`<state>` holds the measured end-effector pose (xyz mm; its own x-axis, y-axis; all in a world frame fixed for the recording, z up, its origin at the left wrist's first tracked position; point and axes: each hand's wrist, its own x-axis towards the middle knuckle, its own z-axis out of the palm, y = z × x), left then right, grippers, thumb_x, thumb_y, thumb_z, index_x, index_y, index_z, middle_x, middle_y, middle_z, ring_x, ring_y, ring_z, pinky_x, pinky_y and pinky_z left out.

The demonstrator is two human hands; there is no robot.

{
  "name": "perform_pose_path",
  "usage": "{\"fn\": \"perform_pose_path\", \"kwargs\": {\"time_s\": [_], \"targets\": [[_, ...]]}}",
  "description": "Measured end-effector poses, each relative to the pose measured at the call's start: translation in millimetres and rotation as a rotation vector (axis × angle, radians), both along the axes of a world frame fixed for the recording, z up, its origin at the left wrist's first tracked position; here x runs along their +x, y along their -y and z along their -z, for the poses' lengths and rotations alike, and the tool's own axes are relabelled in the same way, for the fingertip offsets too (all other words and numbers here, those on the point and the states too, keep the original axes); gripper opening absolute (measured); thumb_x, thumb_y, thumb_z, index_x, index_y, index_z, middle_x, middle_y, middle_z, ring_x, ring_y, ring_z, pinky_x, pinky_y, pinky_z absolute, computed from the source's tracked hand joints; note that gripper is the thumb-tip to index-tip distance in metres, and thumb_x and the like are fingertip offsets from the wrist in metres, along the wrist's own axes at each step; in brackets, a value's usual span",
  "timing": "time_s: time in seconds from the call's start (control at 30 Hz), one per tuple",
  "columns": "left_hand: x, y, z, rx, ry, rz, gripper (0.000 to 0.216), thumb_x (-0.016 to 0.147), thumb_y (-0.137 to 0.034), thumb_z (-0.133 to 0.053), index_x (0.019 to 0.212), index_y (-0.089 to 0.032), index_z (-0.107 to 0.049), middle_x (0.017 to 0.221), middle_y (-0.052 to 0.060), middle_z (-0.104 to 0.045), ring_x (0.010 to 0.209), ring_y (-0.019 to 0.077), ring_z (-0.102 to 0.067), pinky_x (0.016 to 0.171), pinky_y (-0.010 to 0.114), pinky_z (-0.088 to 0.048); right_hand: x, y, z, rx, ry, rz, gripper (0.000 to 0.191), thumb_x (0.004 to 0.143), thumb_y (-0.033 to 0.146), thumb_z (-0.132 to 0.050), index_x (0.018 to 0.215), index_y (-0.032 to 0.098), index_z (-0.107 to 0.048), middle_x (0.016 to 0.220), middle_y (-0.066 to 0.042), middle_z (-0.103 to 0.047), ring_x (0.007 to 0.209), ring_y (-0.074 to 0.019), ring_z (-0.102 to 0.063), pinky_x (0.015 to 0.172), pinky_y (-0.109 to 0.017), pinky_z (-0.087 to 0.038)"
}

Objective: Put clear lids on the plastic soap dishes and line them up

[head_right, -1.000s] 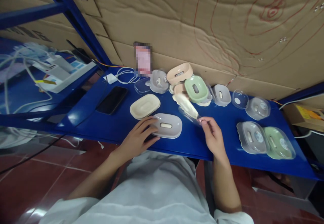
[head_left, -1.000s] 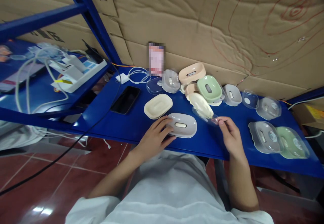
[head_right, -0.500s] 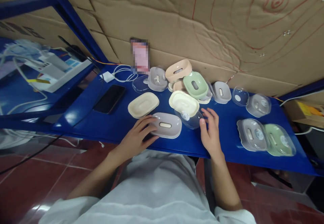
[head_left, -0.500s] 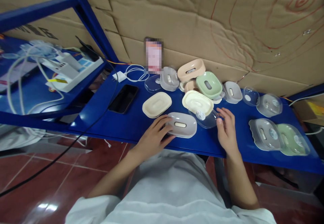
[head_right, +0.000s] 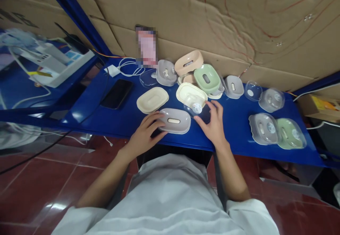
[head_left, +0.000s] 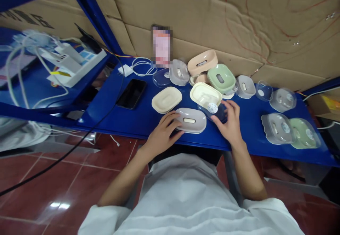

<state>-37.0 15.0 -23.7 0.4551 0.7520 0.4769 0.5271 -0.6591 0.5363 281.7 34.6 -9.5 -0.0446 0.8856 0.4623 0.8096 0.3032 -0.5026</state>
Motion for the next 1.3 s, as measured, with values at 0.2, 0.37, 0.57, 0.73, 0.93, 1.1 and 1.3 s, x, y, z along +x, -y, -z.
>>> {"fn": "perform_pose_path", "kwargs": {"time_s": [0.2,0.37,0.57,0.73,0.93,1.1,1.3], "targets": [[0.7,2.4,6.7,0.027,0.018,-0.029,0.014,0.104,-0.026,-0.068,0.117,-0.022,-0.065,0.145,0.012,-0.063,0.149,0.0307,-0.051,0.124,0.057,-0.047,1.3,8.9,7.6,0.022,0.213,0.061,0.081,0.098,0.069,-0.065,0.161,0.023,-0.046,0.162,-0.021,-0.047,0.150,-0.0394,-0.048,0.120,-0.061,-0.046],[4.3,-0.1,2.4,-0.013,0.021,-0.005,0.028,0.103,-0.031,-0.069,0.130,-0.026,-0.063,0.147,0.011,-0.060,0.144,0.0306,-0.055,0.123,0.057,-0.048,6.4,16.8,8.0,0.048,0.136,0.096,0.073,0.099,0.070,-0.062,0.155,0.022,-0.056,0.161,-0.018,-0.055,0.146,-0.0366,-0.057,0.118,-0.057,-0.051],[5.9,8.5,0.7,-0.138,0.028,-0.034,0.061,0.102,-0.036,-0.072,0.157,-0.034,-0.046,0.160,0.011,-0.049,0.152,0.0302,-0.049,0.128,0.053,-0.046,10.7,19.6,9.0,0.041,-0.058,0.012,0.059,0.102,0.064,-0.062,0.144,0.023,-0.065,0.147,-0.014,-0.069,0.132,-0.0319,-0.070,0.113,-0.050,-0.058],[7.0,12.6,6.0,-0.165,0.034,-0.071,0.072,0.102,-0.040,-0.072,0.164,-0.037,-0.036,0.164,0.011,-0.046,0.155,0.0319,-0.046,0.129,0.054,-0.045,4.5,24.9,4.8,-0.001,0.041,-0.281,0.054,0.105,0.056,-0.061,0.149,0.025,-0.062,0.152,-0.012,-0.066,0.140,-0.0308,-0.064,0.116,-0.049,-0.055],[5.7,8.6,8.3,-0.094,0.044,-0.034,0.070,0.103,-0.043,-0.071,0.164,-0.038,-0.039,0.165,0.012,-0.044,0.155,0.0333,-0.046,0.127,0.055,-0.046,-12.7,33.4,2.2,-0.018,0.207,-0.387,0.058,0.110,0.047,-0.054,0.164,0.028,-0.047,0.170,-0.014,-0.045,0.156,-0.0327,-0.047,0.124,-0.056,-0.047],[5.9,6.4,10.4,-0.079,0.072,-0.049,0.060,0.100,-0.042,-0.074,0.155,-0.037,-0.052,0.161,0.011,-0.049,0.152,0.0327,-0.050,0.127,0.055,-0.047,-15.2,35.8,3.4,-0.049,0.201,-0.454,0.071,0.105,0.053,-0.064,0.168,0.032,-0.040,0.176,-0.012,-0.036,0.161,-0.0322,-0.038,0.128,-0.055,-0.044],[4.9,5.9,15.0,-0.112,0.102,-0.054,0.054,0.098,-0.042,-0.077,0.146,-0.032,-0.055,0.158,0.011,-0.054,0.150,0.0316,-0.054,0.124,0.056,-0.049,-14.7,36.5,4.8,-0.005,0.210,-0.433,0.071,0.105,0.049,-0.065,0.169,0.036,-0.039,0.175,-0.012,-0.035,0.162,-0.0337,-0.037,0.128,-0.059,-0.043]]}}
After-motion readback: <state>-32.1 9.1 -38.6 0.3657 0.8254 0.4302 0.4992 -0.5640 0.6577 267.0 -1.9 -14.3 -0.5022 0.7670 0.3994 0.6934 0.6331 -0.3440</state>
